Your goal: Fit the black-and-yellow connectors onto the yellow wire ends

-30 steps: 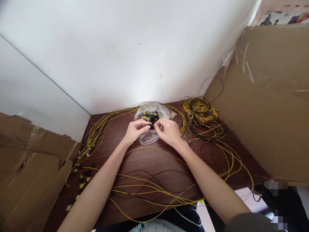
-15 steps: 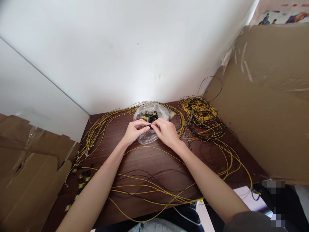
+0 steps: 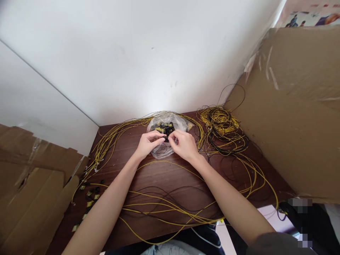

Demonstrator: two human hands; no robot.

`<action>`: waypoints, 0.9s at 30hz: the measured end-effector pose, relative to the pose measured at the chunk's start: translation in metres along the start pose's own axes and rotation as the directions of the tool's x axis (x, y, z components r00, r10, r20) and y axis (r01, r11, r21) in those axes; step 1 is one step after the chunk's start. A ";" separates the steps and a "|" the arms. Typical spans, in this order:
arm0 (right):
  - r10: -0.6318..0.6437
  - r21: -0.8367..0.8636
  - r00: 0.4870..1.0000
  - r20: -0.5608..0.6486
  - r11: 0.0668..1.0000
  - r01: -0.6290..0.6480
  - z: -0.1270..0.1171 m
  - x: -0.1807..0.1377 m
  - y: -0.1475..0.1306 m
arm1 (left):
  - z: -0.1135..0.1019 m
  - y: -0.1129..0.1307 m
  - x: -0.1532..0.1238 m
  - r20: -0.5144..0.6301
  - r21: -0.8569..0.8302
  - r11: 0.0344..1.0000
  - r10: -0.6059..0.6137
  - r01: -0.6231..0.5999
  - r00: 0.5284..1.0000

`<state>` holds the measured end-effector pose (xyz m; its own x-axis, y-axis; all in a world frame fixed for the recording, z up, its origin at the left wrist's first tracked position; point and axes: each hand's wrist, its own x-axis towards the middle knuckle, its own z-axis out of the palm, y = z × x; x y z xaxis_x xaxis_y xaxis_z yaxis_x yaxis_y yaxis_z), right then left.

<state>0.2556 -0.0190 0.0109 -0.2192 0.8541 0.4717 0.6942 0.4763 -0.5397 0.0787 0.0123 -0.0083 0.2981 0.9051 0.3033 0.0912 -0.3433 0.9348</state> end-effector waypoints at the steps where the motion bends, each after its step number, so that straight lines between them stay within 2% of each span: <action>1: -0.001 0.001 1.000 0.003 1.000 0.001 0.000 0.000 0.000 | 0.000 0.001 0.000 0.002 0.005 1.000 0.002 -0.002 1.000; 27: 0.002 0.012 0.999 0.042 1.000 -0.003 0.001 -0.001 0.000 | 0.000 0.003 0.000 0.023 0.047 0.999 0.007 -0.008 1.000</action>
<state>0.2551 -0.0194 0.0104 -0.2461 0.8631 0.4409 0.6865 0.4764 -0.5493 0.0788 0.0110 -0.0056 0.3208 0.8965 0.3057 0.1337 -0.3624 0.9224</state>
